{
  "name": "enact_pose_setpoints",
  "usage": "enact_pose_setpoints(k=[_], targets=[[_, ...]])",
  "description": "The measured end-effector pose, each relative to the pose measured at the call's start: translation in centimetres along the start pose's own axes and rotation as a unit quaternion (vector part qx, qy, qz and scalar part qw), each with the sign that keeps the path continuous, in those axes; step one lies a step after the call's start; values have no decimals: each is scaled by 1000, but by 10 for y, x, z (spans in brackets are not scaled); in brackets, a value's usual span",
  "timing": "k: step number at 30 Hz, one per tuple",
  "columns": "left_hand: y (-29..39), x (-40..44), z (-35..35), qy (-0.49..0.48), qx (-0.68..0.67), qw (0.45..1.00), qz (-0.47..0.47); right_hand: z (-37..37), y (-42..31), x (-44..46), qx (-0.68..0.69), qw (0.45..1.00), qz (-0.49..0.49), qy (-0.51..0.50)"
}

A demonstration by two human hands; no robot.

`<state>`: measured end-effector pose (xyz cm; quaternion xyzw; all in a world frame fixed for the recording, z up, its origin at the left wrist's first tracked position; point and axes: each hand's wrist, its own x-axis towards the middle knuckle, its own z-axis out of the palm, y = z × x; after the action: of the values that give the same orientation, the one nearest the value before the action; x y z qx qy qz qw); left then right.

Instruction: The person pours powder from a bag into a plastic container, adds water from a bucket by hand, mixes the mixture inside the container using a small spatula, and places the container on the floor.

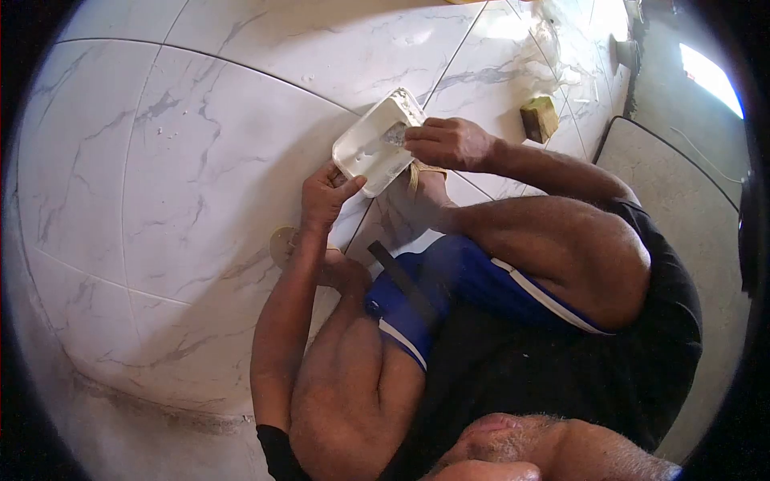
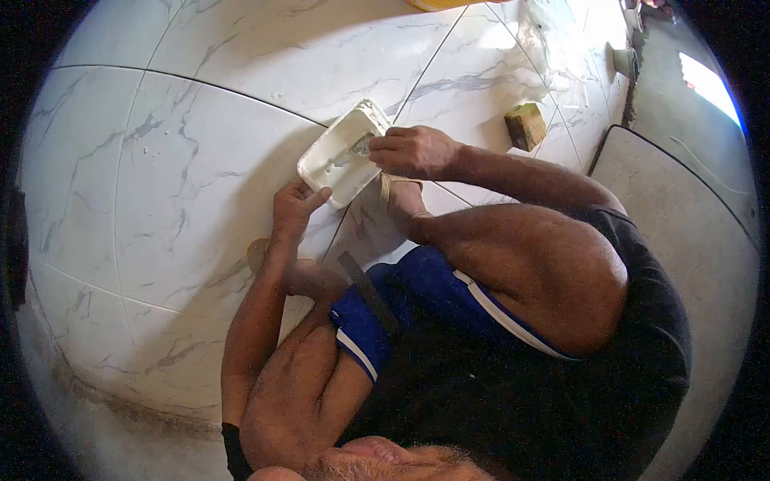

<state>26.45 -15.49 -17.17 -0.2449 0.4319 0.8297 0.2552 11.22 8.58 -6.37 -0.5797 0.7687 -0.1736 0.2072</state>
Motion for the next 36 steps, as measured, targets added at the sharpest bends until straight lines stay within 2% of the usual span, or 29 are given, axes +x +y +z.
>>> enact_pose_setpoints(k=[12, 15, 18, 22, 23, 25, 27, 29, 33, 36], targets=[[2, 0, 1, -4, 12, 999, 33, -11, -2, -3, 148, 985, 82, -40], [-6, 3, -5, -1, 13, 1000, 18, -29, 2, 2, 143, 978, 91, -120], [-9, 2, -8, -2, 24, 1000, 17, -43, 3, 6, 165, 973, 97, -126], [-7, 3, -3, -5, 5, 999, 43, -20, 6, 10, 114, 992, 53, -30], [-6, 3, -2, -2, 6, 999, 35, -19, 4, 8, 118, 989, 65, -63], [3, -1, 0, 2, 8, 1000, 15, -13, -2, 0, 128, 989, 57, -55], [16, -5, 0, 9, 78, 997, -7, -14, -5, 1, 144, 986, 63, -58], [14, -3, 1, 3, 74, 997, 3, -27, -7, 7, 165, 981, 73, -71], [-10, 3, -5, -15, -29, 998, 44, -53, 7, 23, 143, 983, 113, 20], [-15, 2, -7, -8, -68, 996, 54, -70, 5, 33, 123, 986, 94, 64]])
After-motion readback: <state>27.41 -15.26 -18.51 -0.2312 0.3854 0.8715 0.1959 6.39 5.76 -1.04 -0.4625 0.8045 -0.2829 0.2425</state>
